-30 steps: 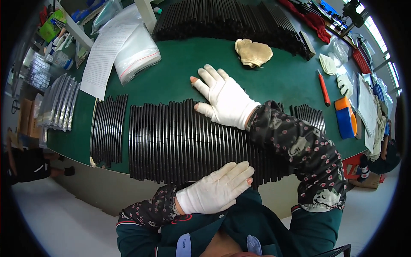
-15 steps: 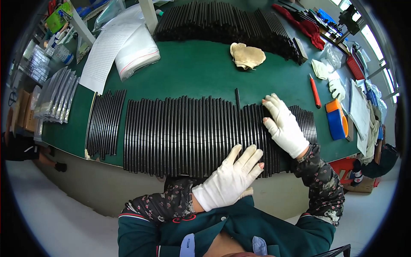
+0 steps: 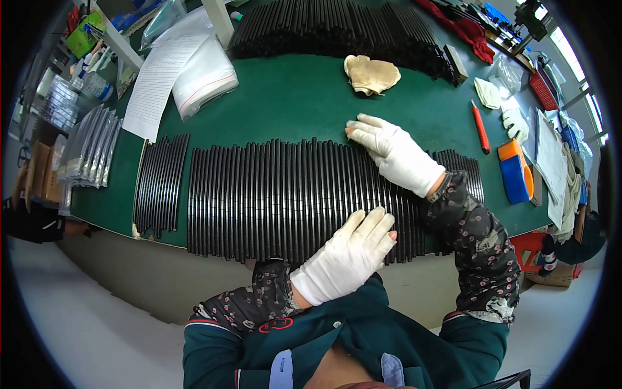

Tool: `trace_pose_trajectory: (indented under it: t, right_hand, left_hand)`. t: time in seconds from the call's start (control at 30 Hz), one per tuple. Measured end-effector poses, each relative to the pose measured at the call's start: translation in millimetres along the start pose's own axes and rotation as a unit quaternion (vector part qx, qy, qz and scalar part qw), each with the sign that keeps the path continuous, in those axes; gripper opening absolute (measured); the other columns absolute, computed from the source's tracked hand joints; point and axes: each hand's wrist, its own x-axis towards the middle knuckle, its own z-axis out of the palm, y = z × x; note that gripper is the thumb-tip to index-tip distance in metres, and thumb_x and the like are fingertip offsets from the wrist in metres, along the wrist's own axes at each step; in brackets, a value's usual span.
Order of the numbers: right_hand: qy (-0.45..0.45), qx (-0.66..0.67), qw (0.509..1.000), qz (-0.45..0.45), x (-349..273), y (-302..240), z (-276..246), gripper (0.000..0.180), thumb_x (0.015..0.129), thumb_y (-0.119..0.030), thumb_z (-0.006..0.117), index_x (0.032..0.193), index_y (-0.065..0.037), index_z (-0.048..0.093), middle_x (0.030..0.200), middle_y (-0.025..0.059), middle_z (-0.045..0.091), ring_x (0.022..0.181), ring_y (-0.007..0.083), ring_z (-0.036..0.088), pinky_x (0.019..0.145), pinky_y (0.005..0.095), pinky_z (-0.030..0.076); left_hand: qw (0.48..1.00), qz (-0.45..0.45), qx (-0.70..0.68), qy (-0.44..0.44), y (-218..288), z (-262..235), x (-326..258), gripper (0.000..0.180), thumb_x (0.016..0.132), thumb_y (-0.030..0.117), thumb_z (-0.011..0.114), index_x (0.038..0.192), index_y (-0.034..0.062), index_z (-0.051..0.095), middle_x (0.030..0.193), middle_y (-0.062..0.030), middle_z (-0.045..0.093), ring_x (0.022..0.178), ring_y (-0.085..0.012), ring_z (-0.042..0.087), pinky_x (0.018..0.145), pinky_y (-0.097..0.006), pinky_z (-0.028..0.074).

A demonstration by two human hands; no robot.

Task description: Wiping metal rods with a cloth and using an air gun to clean them at a manufacturing workbench.

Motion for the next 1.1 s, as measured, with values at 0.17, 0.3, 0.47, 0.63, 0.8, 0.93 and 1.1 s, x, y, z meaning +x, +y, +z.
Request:
trace_pose_trajectory:
  t: [0.17,0.3,0.47,0.63,0.8,0.93,1.1]
  right_hand:
    - [-0.006,-0.02,0.998,-0.063,-18.7,-24.9,-14.7,0.049,0.087,-0.017,0.059,0.134,-0.005,0.047,0.137,0.0149,0.05,0.131,0.0362,0.041,0.109,0.0469,0.034]
    - [-0.186,0.093,0.942,-0.265,-37.1,-85.4,6.8,0.074,0.082,-0.052,0.055,0.136,-0.003,0.044,0.142,0.018,0.041,0.135,0.0328,0.035,0.113,0.0503,0.025]
    - [-0.091,-0.096,0.968,-0.216,16.6,-9.9,10.8,0.073,0.093,-0.058,0.034,0.143,-0.006,0.033,0.147,0.0224,0.032,0.138,0.0379,0.03,0.112,0.0531,0.021]
    - [-0.011,0.302,0.952,0.04,20.9,-1.2,-3.9,0.081,0.094,-0.062,0.032,0.148,-0.002,0.025,0.152,0.018,0.027,0.142,0.031,0.023,0.116,0.0437,0.017]
    - [0.051,0.841,0.529,0.104,-1.7,-28.9,-42.3,0.097,0.082,-0.072,0.048,0.144,0.0,0.032,0.148,0.0301,0.027,0.14,0.0392,0.025,0.116,0.0475,0.02]
    - [0.049,0.801,0.58,0.139,-18.0,-27.0,-42.3,0.096,0.085,-0.071,0.043,0.146,0.001,0.027,0.148,0.0302,0.027,0.14,0.0383,0.025,0.116,0.0468,0.02]
    - [0.056,0.099,0.991,0.063,-41.8,-18.4,-44.0,0.07,0.097,-0.056,0.031,0.141,-0.002,0.038,0.143,0.0225,0.041,0.138,0.0353,0.033,0.114,0.0459,0.021]
  left_hand:
    - [0.999,0.036,-0.018,0.006,-5.5,2.6,-8.0,0.036,0.079,0.021,0.065,0.11,0.003,0.061,0.12,-0.0133,0.058,0.115,-0.0272,0.055,0.098,-0.038,0.044]
    - [0.891,-0.158,-0.424,0.027,19.6,78.0,-60.2,0.041,0.089,0.023,0.049,0.124,0.0015,0.053,0.133,-0.021,0.05,0.131,-0.029,0.043,0.108,-0.04,0.036]
    - [0.991,0.09,-0.08,-0.051,0.0,6.7,-12.5,0.057,0.072,0.021,0.067,0.12,-0.0041,0.052,0.125,-0.0165,0.05,0.123,-0.0321,0.046,0.103,-0.039,0.038]
    - [0.99,0.088,-0.105,-0.038,1.2,-3.6,-13.8,0.057,0.068,0.021,0.068,0.118,-0.0031,0.055,0.124,-0.0166,0.052,0.121,-0.0322,0.047,0.102,-0.039,0.039]
    - [0.99,0.083,-0.106,-0.048,0.2,-0.1,-17.2,0.058,0.064,0.022,0.073,0.115,-0.0012,0.057,0.126,-0.016,0.052,0.121,-0.0317,0.048,0.102,-0.039,0.04]
    - [0.99,0.1,-0.094,-0.043,-2.4,-0.7,-16.8,0.056,0.066,0.021,0.071,0.116,-0.0006,0.058,0.125,-0.0158,0.053,0.121,-0.0313,0.048,0.102,-0.04,0.04]
    - [0.984,0.138,-0.113,-0.012,7.5,-5.2,1.8,0.035,0.081,0.016,0.056,0.113,0.0019,0.055,0.123,-0.0144,0.053,0.119,-0.0293,0.05,0.098,-0.043,0.041]
